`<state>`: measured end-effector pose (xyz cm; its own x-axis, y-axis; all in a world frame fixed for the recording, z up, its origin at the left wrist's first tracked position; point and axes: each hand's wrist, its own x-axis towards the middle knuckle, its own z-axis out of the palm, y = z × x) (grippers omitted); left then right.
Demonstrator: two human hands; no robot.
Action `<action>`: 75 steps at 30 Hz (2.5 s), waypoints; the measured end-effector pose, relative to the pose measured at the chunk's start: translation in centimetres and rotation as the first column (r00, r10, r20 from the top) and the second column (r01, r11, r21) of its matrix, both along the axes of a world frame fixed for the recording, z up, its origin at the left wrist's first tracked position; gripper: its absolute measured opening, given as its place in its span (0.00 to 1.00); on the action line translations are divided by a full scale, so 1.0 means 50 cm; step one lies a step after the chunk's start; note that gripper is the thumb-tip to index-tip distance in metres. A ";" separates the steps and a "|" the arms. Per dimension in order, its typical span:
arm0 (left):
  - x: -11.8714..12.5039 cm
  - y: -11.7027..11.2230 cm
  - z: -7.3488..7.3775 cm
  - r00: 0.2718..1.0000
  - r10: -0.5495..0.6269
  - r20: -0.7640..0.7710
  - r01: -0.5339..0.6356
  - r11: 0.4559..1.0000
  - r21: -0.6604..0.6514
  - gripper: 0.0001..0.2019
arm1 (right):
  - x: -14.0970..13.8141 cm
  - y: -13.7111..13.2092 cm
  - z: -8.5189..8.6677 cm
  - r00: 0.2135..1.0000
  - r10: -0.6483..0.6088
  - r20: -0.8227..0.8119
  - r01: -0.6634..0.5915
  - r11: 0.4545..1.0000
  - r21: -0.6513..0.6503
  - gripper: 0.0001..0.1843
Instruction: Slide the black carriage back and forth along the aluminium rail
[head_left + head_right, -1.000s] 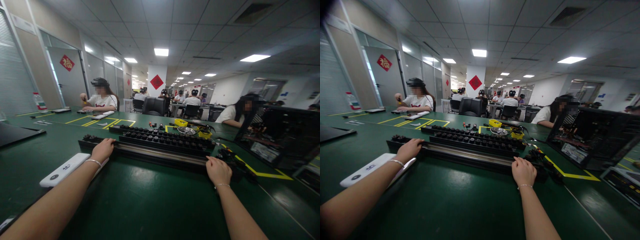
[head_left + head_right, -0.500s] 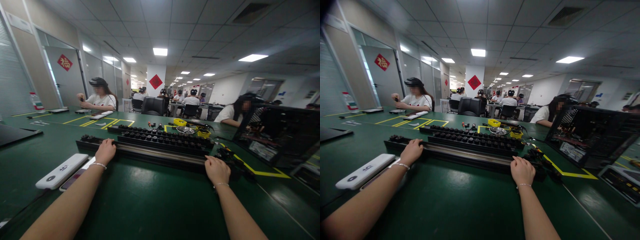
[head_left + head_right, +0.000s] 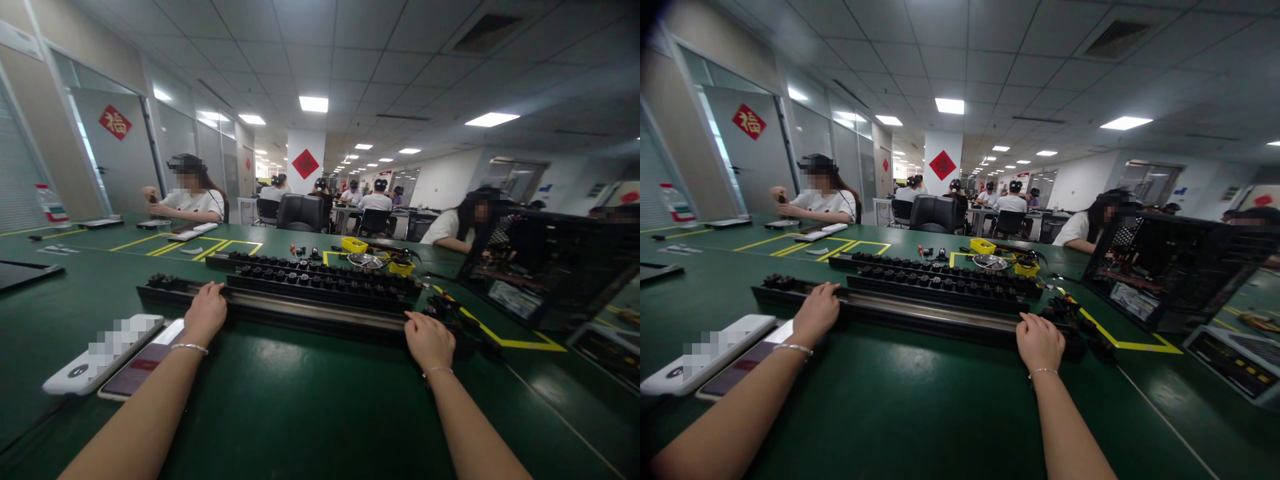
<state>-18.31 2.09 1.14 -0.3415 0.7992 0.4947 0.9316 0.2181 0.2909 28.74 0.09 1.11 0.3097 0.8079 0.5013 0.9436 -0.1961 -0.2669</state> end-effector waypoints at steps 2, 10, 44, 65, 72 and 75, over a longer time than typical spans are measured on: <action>0.006 -0.001 0.001 1.000 0.005 -0.025 -0.005 1.000 0.009 0.22 | 0.000 0.001 0.000 1.000 -0.005 0.003 0.005 1.000 -0.001 0.23; 0.011 0.004 -0.002 0.992 0.000 -0.124 -0.001 1.000 -0.011 0.22 | 0.000 0.001 0.002 1.000 0.000 -0.004 0.000 1.000 -0.022 0.23; 0.022 0.001 -0.001 0.992 -0.059 -0.108 0.063 0.997 0.036 0.19 | 0.003 0.003 0.002 1.000 0.010 -0.010 -0.010 1.000 -0.015 0.23; 0.041 -0.011 0.011 0.994 -0.053 -0.100 0.054 0.998 0.015 0.20 | 0.004 0.003 0.003 1.000 0.008 -0.017 -0.009 0.999 -0.035 0.23; 0.043 -0.012 0.006 0.990 -0.080 -0.114 0.084 0.996 0.026 0.19 | 0.002 0.000 0.006 0.999 0.016 -0.034 -0.017 0.999 -0.034 0.23; 0.041 -0.009 0.004 0.991 -0.085 -0.108 0.089 0.995 0.035 0.19 | 0.003 0.002 0.005 0.999 0.020 -0.034 -0.021 0.999 -0.029 0.23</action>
